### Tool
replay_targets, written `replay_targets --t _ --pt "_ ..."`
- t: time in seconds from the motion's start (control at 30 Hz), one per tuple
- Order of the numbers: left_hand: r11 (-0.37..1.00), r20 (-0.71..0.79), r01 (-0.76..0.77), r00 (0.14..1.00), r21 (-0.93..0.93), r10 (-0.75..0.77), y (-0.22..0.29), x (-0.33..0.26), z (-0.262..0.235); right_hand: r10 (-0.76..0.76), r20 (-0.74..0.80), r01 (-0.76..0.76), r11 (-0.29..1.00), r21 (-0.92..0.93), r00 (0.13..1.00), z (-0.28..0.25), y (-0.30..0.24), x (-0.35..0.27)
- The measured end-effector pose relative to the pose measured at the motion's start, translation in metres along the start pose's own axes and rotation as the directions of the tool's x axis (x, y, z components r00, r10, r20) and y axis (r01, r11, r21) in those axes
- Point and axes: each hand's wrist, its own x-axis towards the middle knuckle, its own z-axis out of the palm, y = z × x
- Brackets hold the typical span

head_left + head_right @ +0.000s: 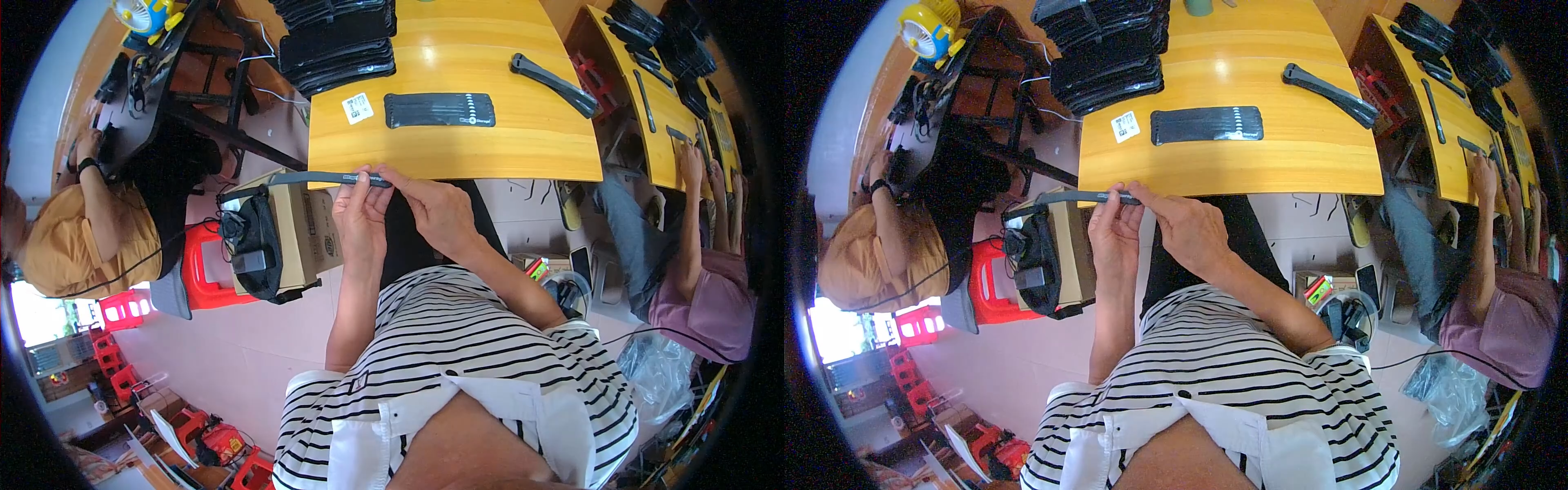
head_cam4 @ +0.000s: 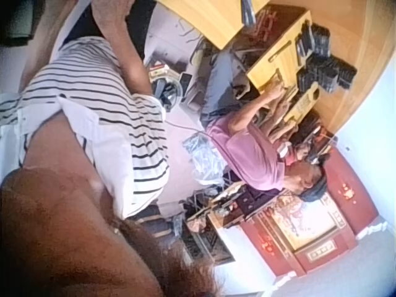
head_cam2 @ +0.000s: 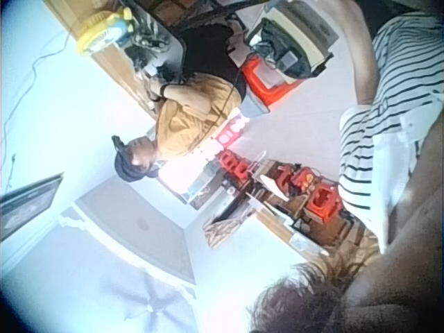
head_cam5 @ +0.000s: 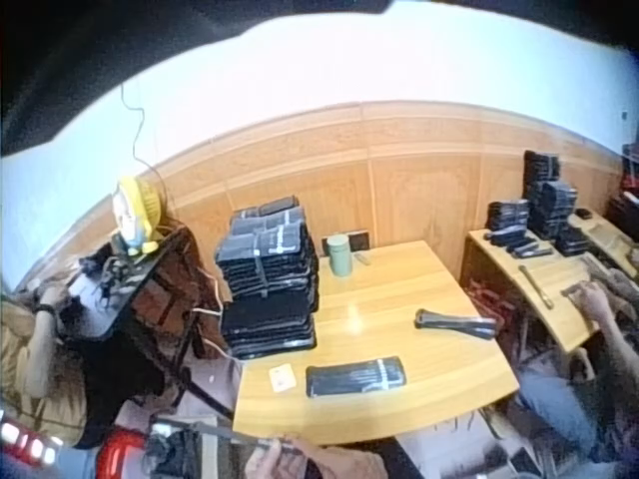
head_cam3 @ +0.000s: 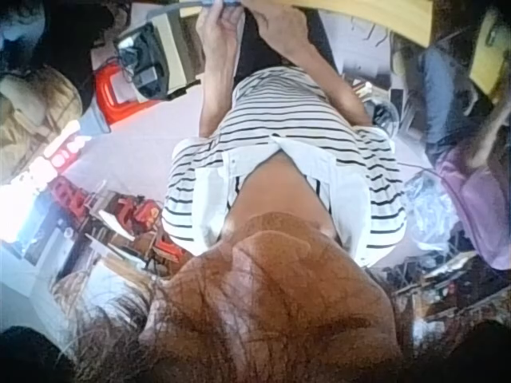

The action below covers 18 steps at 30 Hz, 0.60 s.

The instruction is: Assembling black leather or plastic straps by attaching hardware components using a small hand tool.

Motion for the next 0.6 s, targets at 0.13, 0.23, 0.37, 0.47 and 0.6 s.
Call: replay_targets --t 0.13,0.23,0.37,0.47,0.6 --pt "1.0 0.024 -0.002 1.0 -0.019 0.002 -0.001 0.004 -0.005 0.057 0.078 -0.072 0.976 0.205 0.995 -0.003 0.002 0.001" --pt "1.0 0.02 -0.001 1.0 -0.021 0.001 -0.001 0.005 -0.006 0.098 0.149 -0.136 0.954 0.266 0.984 -0.005 0.0 0.002" --pt "1.0 -0.023 0.012 1.0 -0.007 -0.012 0.001 0.005 -0.005 0.076 0.128 -0.092 0.988 0.127 0.989 -0.005 -0.004 0.0" --pt "1.0 -0.07 0.015 0.997 0.018 -0.014 0.002 0.005 -0.004 0.071 0.162 -0.078 0.996 0.041 0.984 -0.01 -0.009 -0.001" --pt "0.999 -0.073 0.004 0.997 0.039 -0.001 0.001 0.003 -0.005 0.044 0.147 -0.043 0.999 -0.012 0.988 -0.009 -0.006 0.0"
